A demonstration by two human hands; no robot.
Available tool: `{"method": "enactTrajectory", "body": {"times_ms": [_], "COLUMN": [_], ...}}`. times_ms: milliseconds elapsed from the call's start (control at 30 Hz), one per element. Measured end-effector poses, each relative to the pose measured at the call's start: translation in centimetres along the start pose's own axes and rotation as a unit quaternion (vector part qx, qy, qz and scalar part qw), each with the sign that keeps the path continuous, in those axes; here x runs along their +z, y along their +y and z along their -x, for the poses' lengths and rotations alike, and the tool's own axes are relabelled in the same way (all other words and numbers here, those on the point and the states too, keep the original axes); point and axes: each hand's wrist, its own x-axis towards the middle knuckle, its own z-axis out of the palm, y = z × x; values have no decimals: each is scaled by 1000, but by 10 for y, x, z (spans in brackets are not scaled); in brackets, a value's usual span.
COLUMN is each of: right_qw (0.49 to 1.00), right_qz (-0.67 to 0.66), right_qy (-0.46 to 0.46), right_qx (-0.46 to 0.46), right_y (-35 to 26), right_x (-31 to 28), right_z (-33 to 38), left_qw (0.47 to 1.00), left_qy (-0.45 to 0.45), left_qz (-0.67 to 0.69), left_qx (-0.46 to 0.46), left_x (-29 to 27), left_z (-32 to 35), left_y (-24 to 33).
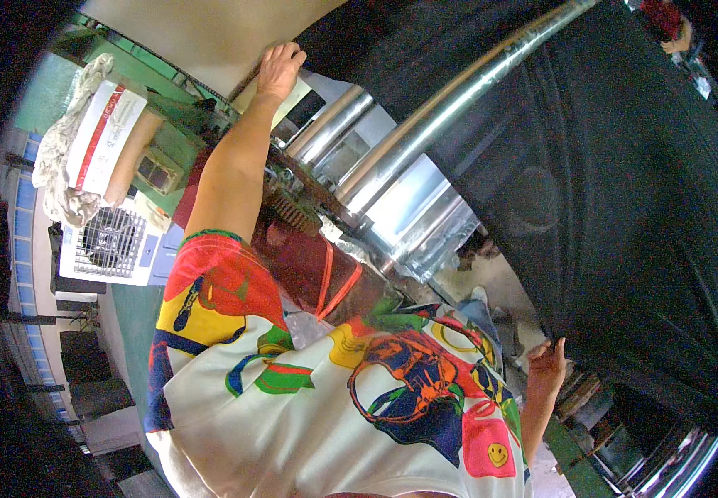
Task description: The person feeds a black fabric sheet into a roller machine, guiding it with both hands to ensure smooth passage. The person then reaches down and picks up a white bucket containing a white substance.
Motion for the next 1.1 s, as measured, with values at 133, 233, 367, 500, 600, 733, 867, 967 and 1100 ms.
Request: {"method": "enactTrajectory", "body": {"times_ms": [133,233,367,500,600,733,867,967,1100], "right_qw": [997,998,1000,998,996,997,997,996,998], "right_qz": [-57,-47,-20,-47,-84,-72,-69,-90,-51], "right_qy": [48,32,4,50,11,-4,-3,1,-32], "right_qx": [4,2,6,-9,-8,-18,-23,-8,-9], "right_y": [3,4,2,-4,-16,-25,-22,-20,-19], "right_x": [-9,1,1,-5,-3,-3,0,-7,8], "right_z": [-4,-5,-5,-13,-21,-27,-28,-32,-29], "left_qw": [999,998,998,998,995,988,981,980,982], "left_qy": [-43,-61,-32,-19,-61,-116,-147,-148,-132], "left_qz": [4,-3,-24,-40,-33,-27,-55,-51,-25], "left_qx": [22,24,42,48,74,98,116,126,131], "left_x": [-4,-5,-4,-1,-8,-13,-15,-13,-6], "left_z": [2,6,1,-1,0,0,0,-1,1], "left_y": [-4,-7,-4,-3,-3,1,2,2,-1]}}
